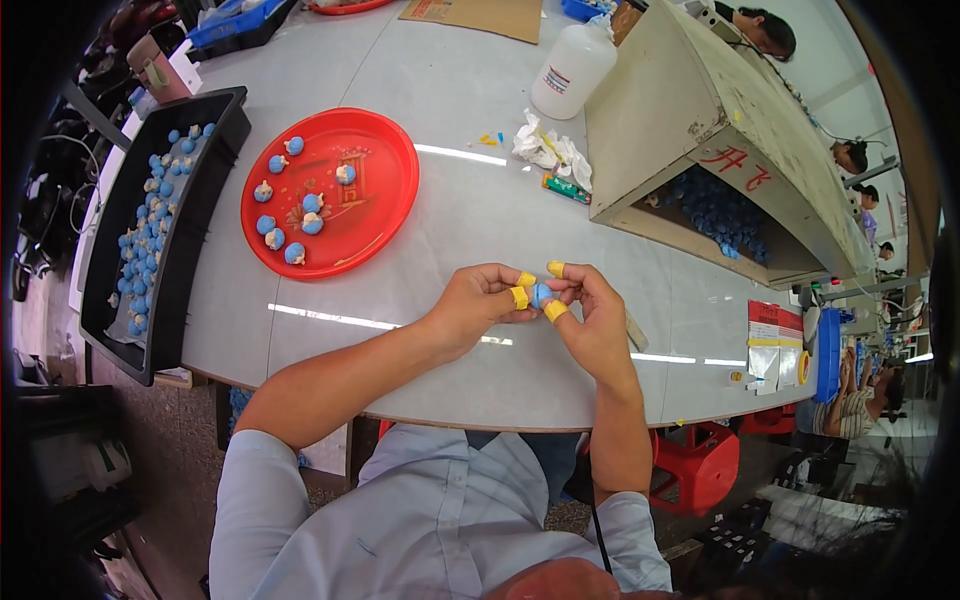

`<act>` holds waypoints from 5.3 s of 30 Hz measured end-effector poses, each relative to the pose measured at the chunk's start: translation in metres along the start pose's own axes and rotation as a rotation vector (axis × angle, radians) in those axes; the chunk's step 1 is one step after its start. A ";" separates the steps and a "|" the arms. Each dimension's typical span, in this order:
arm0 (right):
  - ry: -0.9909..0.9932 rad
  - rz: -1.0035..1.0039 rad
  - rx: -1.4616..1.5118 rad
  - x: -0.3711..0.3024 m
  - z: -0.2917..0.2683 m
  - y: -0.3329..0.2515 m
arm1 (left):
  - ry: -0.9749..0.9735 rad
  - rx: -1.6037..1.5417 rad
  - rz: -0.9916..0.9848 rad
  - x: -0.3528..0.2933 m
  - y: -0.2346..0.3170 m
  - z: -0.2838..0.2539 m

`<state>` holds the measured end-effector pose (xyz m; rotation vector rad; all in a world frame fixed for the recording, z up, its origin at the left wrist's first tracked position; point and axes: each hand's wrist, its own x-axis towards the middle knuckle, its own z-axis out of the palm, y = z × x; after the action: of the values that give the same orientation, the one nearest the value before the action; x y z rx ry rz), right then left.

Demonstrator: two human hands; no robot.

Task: The person assembles small blue and yellow plastic parts by hand, joining them together with glue from a bottle.

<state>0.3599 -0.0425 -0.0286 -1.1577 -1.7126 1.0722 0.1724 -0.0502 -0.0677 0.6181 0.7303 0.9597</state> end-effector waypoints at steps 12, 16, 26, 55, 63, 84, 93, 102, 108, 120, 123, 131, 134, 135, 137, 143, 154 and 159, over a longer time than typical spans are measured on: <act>0.039 0.027 -0.027 -0.003 0.002 -0.003 | 0.021 -0.001 0.046 -0.001 -0.005 0.005; 0.048 0.035 0.011 -0.003 0.003 -0.002 | 0.015 0.020 0.076 -0.001 -0.004 0.004; -0.021 0.035 -0.011 0.003 -0.002 -0.004 | -0.010 0.000 -0.055 0.001 0.006 0.002; -0.047 0.481 0.432 -0.002 0.029 0.007 | 0.154 0.184 -0.022 -0.006 0.006 0.009; -0.044 0.448 0.474 -0.003 0.032 0.008 | 0.127 0.191 -0.006 -0.007 0.005 0.008; 0.082 0.538 0.519 0.001 0.021 -0.003 | 0.109 0.149 0.020 -0.003 0.015 0.018; -0.020 0.362 0.494 0.001 0.011 -0.004 | 0.138 0.245 0.168 0.001 0.016 0.008; -0.188 0.344 0.398 0.005 -0.002 0.004 | 0.012 0.395 0.074 0.003 0.019 -0.003; -0.216 0.352 0.340 0.005 0.001 0.004 | 0.020 0.484 0.143 0.006 0.010 -0.010; -0.172 0.281 0.304 0.003 0.008 0.010 | 0.062 0.535 0.256 0.004 0.004 -0.005; -0.163 0.247 0.300 0.003 0.009 0.014 | 0.076 0.560 0.255 0.004 0.003 -0.006; -0.124 0.226 0.319 0.003 0.013 0.016 | 0.101 0.577 0.257 0.006 0.005 -0.006; -0.098 0.200 0.276 0.003 0.014 0.018 | 0.087 0.565 0.277 0.007 0.002 -0.007; -0.102 0.196 0.291 0.003 0.013 0.020 | 0.084 0.567 0.278 0.007 0.003 -0.006; -0.105 0.189 0.307 0.004 0.012 0.018 | 0.080 0.549 0.303 0.007 0.004 -0.006; -0.142 0.217 0.310 0.005 0.008 0.017 | 0.045 0.508 0.296 0.010 0.002 -0.010; -0.178 0.295 0.409 0.003 0.007 0.013 | 0.076 0.453 0.057 0.001 0.024 0.002; -0.188 0.305 0.424 0.005 0.009 0.016 | 0.077 0.485 0.059 0.000 0.024 0.001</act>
<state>0.3549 -0.0363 -0.0460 -1.0858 -1.3708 1.6837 0.1611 -0.0400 -0.0490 1.0339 1.0298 0.8660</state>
